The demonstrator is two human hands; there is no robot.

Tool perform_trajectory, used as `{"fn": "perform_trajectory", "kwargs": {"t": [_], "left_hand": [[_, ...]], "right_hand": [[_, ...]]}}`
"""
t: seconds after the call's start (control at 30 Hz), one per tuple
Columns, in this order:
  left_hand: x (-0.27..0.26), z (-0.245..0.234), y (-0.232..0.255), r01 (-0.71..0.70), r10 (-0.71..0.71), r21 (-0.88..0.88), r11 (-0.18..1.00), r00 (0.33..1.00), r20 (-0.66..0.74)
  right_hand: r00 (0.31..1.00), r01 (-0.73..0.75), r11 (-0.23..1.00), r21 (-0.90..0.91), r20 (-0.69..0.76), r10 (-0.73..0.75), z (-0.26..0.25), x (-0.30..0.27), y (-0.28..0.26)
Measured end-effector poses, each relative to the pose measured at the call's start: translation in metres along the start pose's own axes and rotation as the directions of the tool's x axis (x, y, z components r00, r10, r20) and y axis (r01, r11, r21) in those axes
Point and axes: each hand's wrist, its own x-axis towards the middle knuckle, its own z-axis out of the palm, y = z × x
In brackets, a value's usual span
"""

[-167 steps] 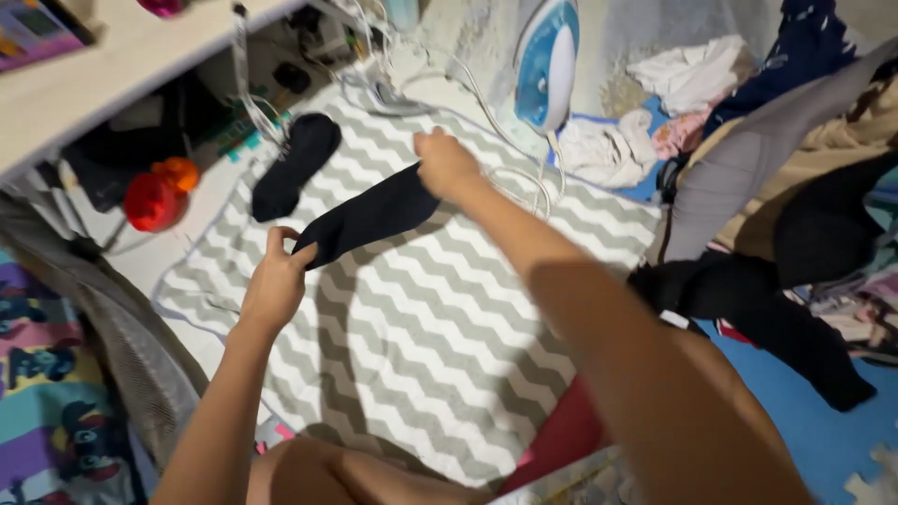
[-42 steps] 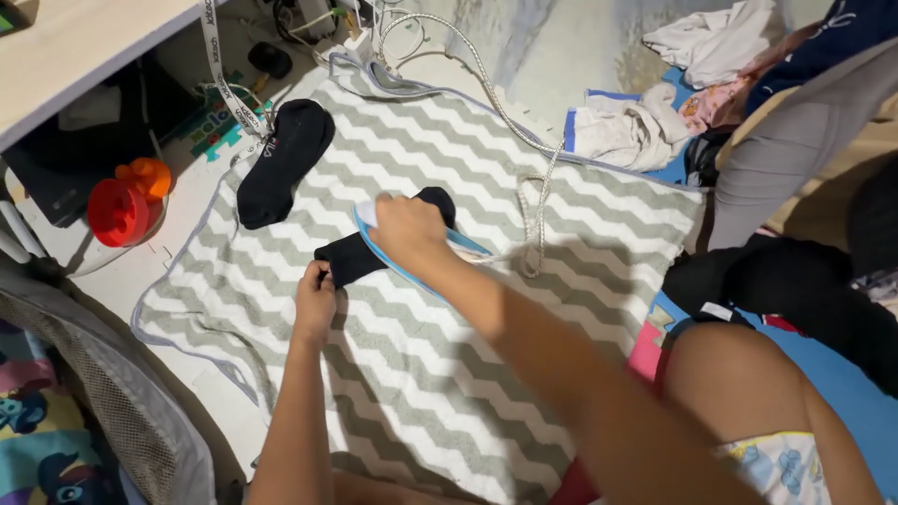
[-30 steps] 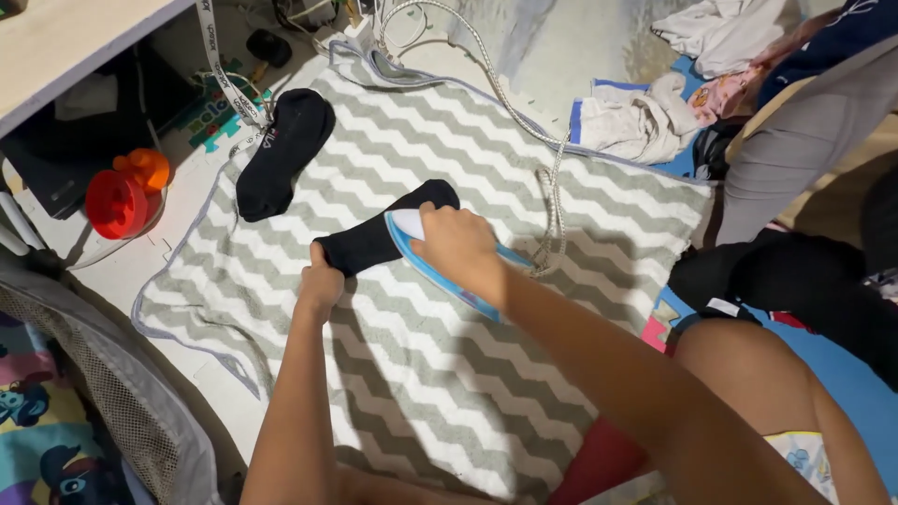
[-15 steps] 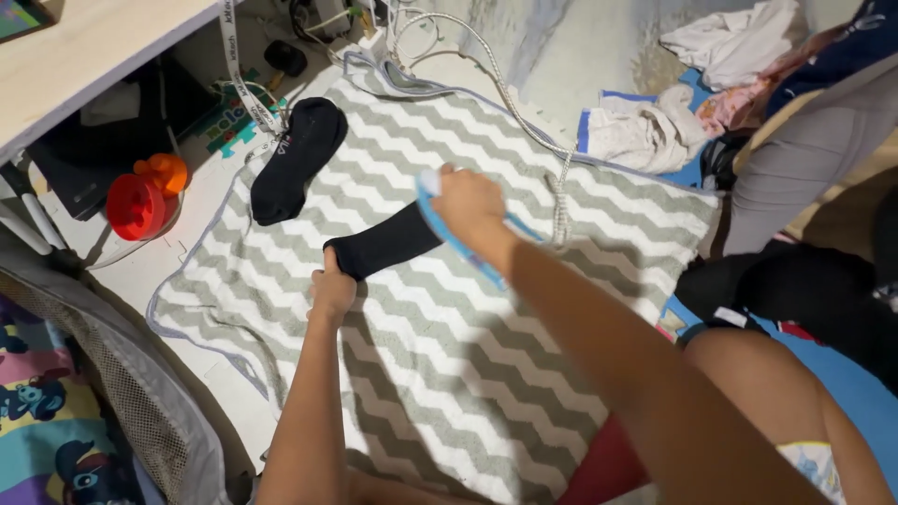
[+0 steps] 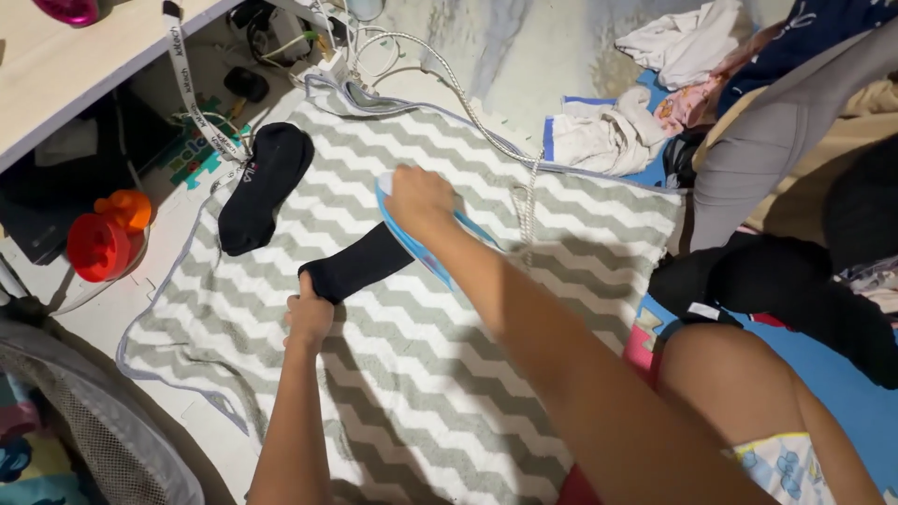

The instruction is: Iron a pair of black socks on a padded mat on the floor.

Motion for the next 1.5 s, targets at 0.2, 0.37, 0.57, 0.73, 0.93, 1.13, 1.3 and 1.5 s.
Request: {"fn": "perform_trajectory", "kwargs": {"t": [0.2,0.37,0.57,0.73,0.93,1.13,1.3,1.5], "left_hand": [[0.050,0.023,-0.056,-0.268,0.273,-0.319,0.909,0.962,-0.030],[-0.037,-0.015,-0.008,-0.294,0.288,-0.177,0.939,0.956,-0.060],[-0.088,-0.047,0.064,-0.627,0.753,0.417,0.658,0.561,-0.343],[-0.133,-0.079,0.149,-0.791,0.819,0.267,0.551,0.451,-0.355],[-0.152,-0.084,0.169,-0.838,0.571,-0.272,0.473,0.527,-0.629],[-0.052,0.015,0.030,-0.470,0.325,-0.532,0.704,0.880,-0.347],[-0.067,0.001,-0.009,-0.285,0.225,-0.594,0.752,0.959,-0.175],[-0.049,-0.010,-0.051,-0.269,0.160,-0.502,0.822,0.955,-0.250]], "right_hand": [[0.990,0.117,0.991,-0.065,0.082,-0.112,0.002,-0.010,0.014],[0.977,0.098,0.995,-0.028,0.193,-0.091,-0.049,-0.047,0.048],[0.987,0.159,0.987,0.023,-0.016,-0.159,-0.106,-0.044,0.075],[0.985,0.123,0.986,0.113,-0.138,-0.107,-0.179,-0.043,0.088],[0.939,0.163,0.984,0.073,-0.317,-0.132,-0.216,-0.044,0.108],[0.946,0.202,0.979,0.035,-0.266,-0.186,-0.179,-0.058,0.087],[0.959,0.281,0.959,0.019,-0.024,-0.281,-0.114,-0.073,0.042],[0.904,0.397,0.915,0.078,0.138,-0.404,-0.034,-0.092,-0.024]]}}
